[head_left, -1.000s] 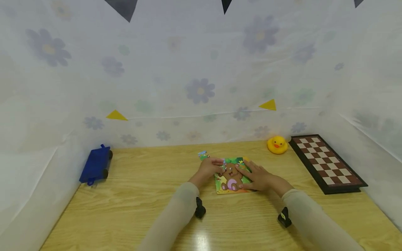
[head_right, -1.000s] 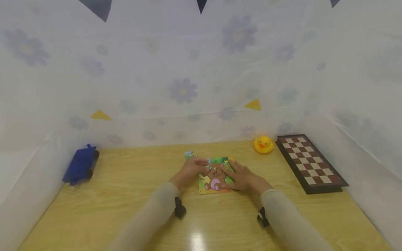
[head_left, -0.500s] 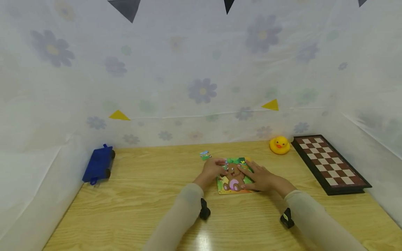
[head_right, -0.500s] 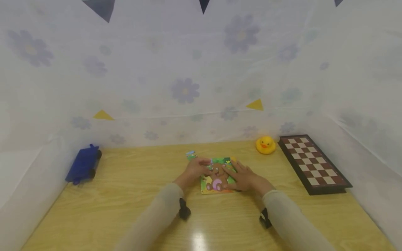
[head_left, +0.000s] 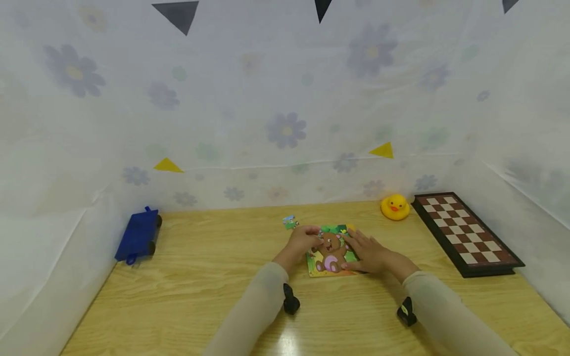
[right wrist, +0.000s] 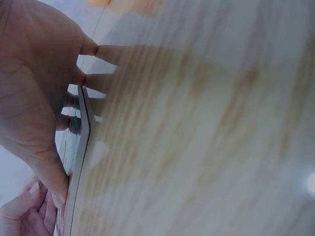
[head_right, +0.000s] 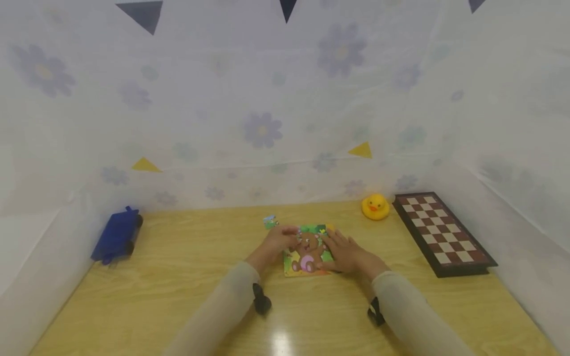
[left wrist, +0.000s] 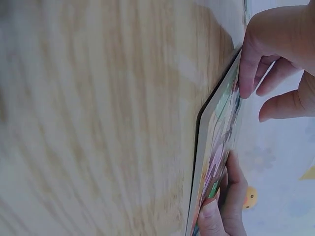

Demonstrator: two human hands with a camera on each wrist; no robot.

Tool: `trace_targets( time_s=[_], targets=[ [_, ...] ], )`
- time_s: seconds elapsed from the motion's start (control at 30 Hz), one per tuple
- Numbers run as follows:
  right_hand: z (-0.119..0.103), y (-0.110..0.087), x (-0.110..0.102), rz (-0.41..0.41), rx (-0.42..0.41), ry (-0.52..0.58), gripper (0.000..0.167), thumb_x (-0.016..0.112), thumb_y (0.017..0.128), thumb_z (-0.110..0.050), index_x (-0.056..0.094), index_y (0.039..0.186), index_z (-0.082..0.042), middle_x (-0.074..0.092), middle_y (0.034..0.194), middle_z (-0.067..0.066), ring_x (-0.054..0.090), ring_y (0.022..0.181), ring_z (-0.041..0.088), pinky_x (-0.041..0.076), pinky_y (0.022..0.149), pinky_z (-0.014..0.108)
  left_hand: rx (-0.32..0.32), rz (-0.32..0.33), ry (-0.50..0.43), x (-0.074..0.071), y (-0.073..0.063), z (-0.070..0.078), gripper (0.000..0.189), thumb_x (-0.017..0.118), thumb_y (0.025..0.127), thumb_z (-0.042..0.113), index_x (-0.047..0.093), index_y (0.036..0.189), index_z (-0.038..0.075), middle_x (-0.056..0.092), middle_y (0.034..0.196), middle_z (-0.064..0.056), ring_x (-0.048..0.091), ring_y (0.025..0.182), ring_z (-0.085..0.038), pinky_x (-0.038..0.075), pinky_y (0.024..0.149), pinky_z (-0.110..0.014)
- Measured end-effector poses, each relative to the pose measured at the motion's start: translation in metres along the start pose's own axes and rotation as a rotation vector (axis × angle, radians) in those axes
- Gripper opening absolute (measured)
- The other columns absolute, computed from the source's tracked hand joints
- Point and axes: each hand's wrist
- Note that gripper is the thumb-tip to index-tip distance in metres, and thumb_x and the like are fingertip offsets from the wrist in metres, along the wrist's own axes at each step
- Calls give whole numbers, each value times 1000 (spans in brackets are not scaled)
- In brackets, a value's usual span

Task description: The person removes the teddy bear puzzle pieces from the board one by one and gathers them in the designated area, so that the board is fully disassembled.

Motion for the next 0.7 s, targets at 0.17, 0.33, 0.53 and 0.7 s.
trace_targets(
  time_s=[0.17, 0.33, 0.53, 0.7],
  targets=[
    [0, 0, 0, -2, 1, -4, 88, 52, 90, -57, 19, 149, 0, 7, 154, 27, 6, 139, 48, 12, 105, 71, -4, 7, -22, 0, -2, 2, 35, 61, 89, -1, 60, 123, -2, 62, 111, -12, 61, 81, -16, 53, 64, -26],
    [-1, -1, -1, 1, -1, -9, 88, 53, 90, -56, 19, 149, 0, 8, 154, 28, 7, 139, 48, 13, 104, 71, -13, 31, -25, 2, -3, 4, 33, 61, 89, 0, 61, 122, -2, 62, 111, -11, 61, 83, -17, 53, 63, -26],
    [-1, -2, -1, 32, -28, 33, 82, 55, 91, -53, 22, 148, -5, 9, 152, 30, 7, 137, 52, 11, 101, 75, 3, 49, 14, 3, -2, 3, 31, 61, 90, 1, 61, 121, -3, 62, 112, -12, 62, 88, -19, 53, 65, -26],
    [0, -2, 2, 35, -35, 36, 72, 55, 91, -51, 34, 144, -7, 9, 151, 32, 6, 136, 54, 10, 100, 77, 9, 51, 13, 3, -1, 2, 31, 62, 90, 1, 61, 120, -3, 62, 112, -13, 61, 91, -20, 54, 66, -27]
  ],
)
Point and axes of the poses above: each hand's wrist, its own y-axis towards the middle knuckle, its own x-axis out of the palm, z = x × y
